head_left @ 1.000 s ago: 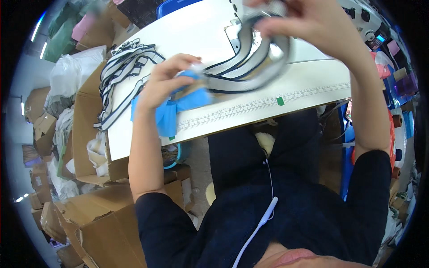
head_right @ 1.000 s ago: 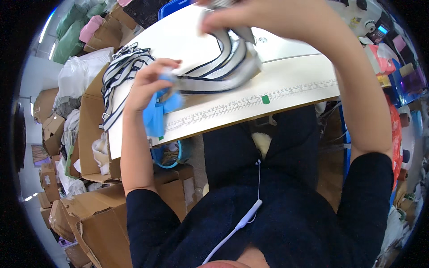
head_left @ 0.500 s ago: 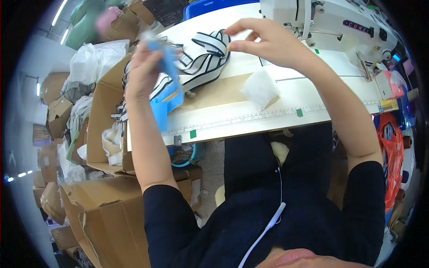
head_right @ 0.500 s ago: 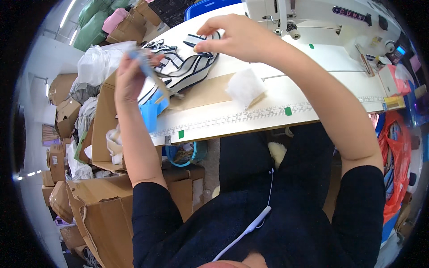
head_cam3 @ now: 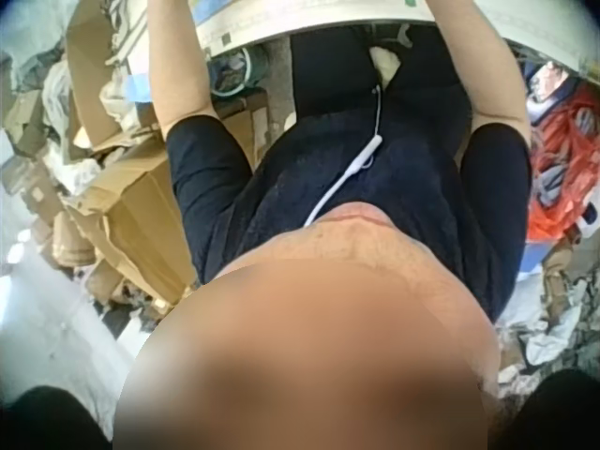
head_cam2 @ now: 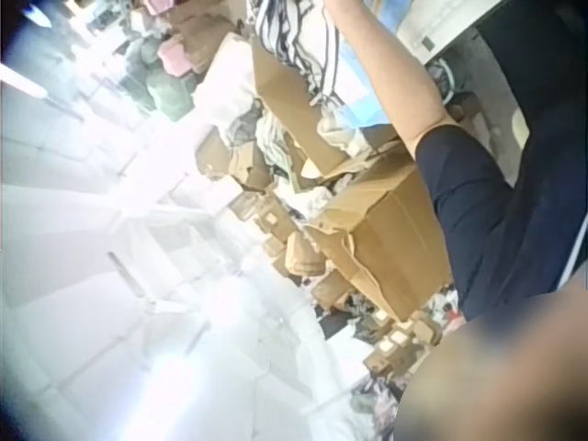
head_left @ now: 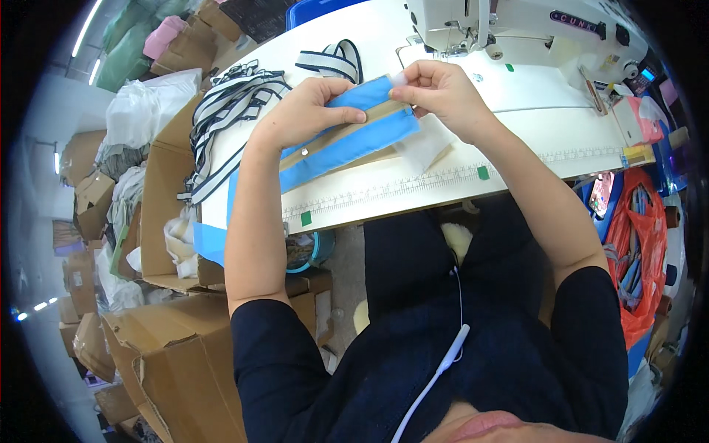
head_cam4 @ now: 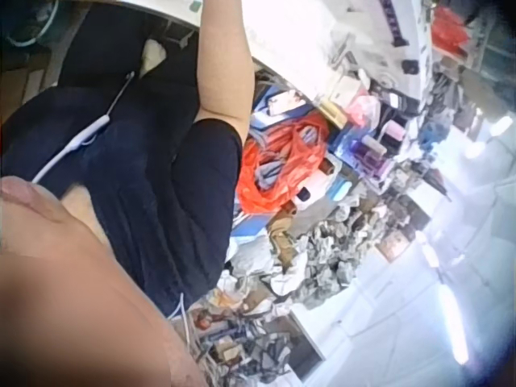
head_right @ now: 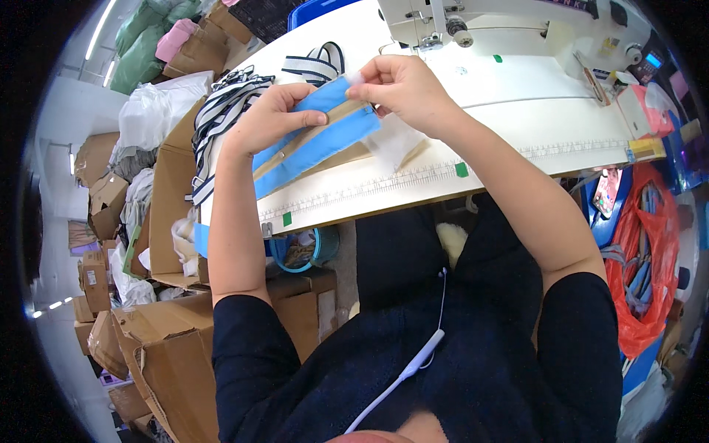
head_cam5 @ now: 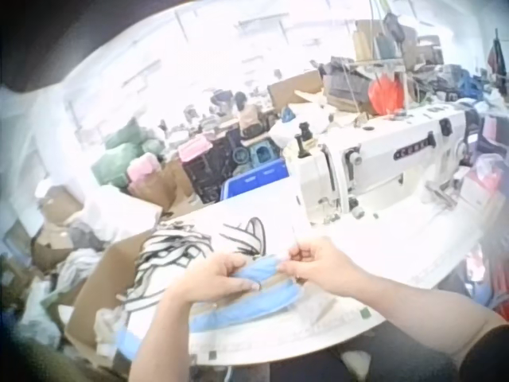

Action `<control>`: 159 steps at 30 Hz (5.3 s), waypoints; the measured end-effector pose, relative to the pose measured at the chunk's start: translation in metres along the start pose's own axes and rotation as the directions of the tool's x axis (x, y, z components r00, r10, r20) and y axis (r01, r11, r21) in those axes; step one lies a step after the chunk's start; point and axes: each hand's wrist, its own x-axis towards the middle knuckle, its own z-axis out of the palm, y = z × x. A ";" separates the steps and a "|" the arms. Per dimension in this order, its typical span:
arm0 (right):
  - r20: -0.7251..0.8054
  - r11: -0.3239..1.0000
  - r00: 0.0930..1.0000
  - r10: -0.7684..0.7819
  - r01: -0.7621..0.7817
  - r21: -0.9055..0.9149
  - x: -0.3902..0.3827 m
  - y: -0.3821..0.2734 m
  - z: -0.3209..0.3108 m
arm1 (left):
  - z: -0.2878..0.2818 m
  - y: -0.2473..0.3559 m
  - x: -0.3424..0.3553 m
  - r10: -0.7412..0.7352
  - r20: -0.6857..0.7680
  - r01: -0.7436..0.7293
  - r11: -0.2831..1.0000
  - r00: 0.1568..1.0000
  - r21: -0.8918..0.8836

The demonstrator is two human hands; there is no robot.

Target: Sewing and assembling various fabric components and straps using an industrial sewing machine.

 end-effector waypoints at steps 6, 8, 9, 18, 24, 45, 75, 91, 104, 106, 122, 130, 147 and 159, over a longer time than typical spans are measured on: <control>0.092 0.878 0.992 -0.086 0.119 -0.464 -0.035 -0.003 0.001 | -0.006 -0.042 -0.003 0.031 -0.088 -0.067 0.891 0.996 -0.450; 0.236 0.542 0.899 -0.368 0.414 -0.732 -0.049 0.008 0.019 | 0.001 -0.052 0.000 0.042 -0.063 -0.072 0.776 0.997 -0.626; 0.233 0.514 0.926 -0.298 0.361 -0.778 -0.055 0.008 0.029 | 0.004 -0.058 0.000 0.047 -0.050 -0.069 0.629 0.998 -0.774; -0.056 0.833 0.998 -0.002 -0.029 -0.553 -0.053 0.011 -0.022 | 0.029 -0.078 0.018 0.049 0.140 0.074 0.653 0.989 -0.754; 0.223 0.677 0.935 -0.277 0.354 -0.645 -0.056 0.008 0.008 | 0.030 -0.093 0.022 0.088 0.169 0.098 0.529 0.982 -0.843; -0.210 0.929 0.942 0.262 -0.305 -0.211 -0.064 0.054 -0.109 | 0.037 -0.090 0.022 0.066 0.123 0.064 0.564 0.990 -0.823; -0.172 0.973 0.980 -0.097 0.057 -0.224 -0.037 0.023 -0.051 | 0.029 -0.039 0.038 0.180 0.215 -0.031 0.830 0.960 -0.557; 0.217 0.588 0.942 -0.256 0.330 -0.739 -0.043 0.072 -0.078 | 0.041 -0.017 0.094 -0.125 0.319 0.111 0.992 0.939 0.064; 0.253 0.613 0.959 -0.124 0.275 -0.741 -0.033 0.063 -0.083 | 0.031 -0.018 0.088 -0.159 0.235 0.106 0.970 0.959 0.220; 0.194 0.632 0.977 -0.086 0.204 -0.748 -0.029 0.065 -0.076 | 0.030 -0.016 0.087 -0.170 0.220 0.115 0.964 0.961 0.239; 0.191 0.474 0.971 -0.144 0.237 -0.848 -0.034 0.071 -0.066 | -0.008 -0.027 0.063 -0.010 0.153 0.055 0.954 0.988 -0.295; 0.203 0.537 0.972 -0.120 0.235 -0.810 -0.031 0.059 -0.064 | -0.042 0.025 0.059 0.153 0.138 -0.092 0.924 0.979 -0.371; 0.108 0.546 0.969 -0.224 0.217 -0.809 -0.033 0.086 -0.071 | 0.067 0.006 0.125 -0.173 0.333 0.168 0.985 0.927 0.045; 0.165 0.815 0.986 0.007 0.090 -0.572 -0.029 0.094 -0.094 | 0.062 -0.001 0.133 -0.147 0.395 0.135 0.989 0.907 0.057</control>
